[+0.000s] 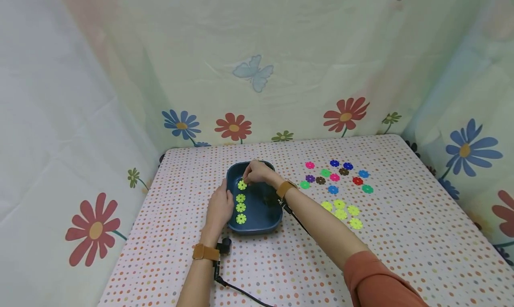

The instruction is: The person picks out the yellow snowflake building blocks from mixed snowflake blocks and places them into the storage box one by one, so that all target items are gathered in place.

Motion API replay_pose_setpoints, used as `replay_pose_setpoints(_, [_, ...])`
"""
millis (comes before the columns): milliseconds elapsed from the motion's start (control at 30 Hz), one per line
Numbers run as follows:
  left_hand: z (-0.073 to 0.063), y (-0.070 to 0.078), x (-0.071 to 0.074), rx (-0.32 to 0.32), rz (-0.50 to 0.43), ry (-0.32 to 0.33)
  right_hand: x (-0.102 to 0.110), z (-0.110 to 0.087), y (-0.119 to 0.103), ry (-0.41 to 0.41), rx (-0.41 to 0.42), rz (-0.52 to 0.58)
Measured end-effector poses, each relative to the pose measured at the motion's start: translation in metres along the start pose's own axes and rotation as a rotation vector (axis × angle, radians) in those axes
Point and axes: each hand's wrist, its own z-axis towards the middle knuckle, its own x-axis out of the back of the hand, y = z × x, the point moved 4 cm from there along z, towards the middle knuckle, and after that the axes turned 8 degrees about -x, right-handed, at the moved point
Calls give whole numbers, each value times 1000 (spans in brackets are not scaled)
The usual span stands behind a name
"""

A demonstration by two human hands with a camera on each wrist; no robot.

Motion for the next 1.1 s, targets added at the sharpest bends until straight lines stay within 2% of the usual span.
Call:
replay_pose_setpoints(467, [0,-1,0,-19,-3,16,-17,12,2,8,-102,-82])
replay_pose_setpoints(800, [1,-2,-2,-6,9,16,-20,22,10,17,-164,-87])
replay_pose_setpoints(1100, [2,-3,-2,-6,8,19,-22,25,10,22,-172,-102])
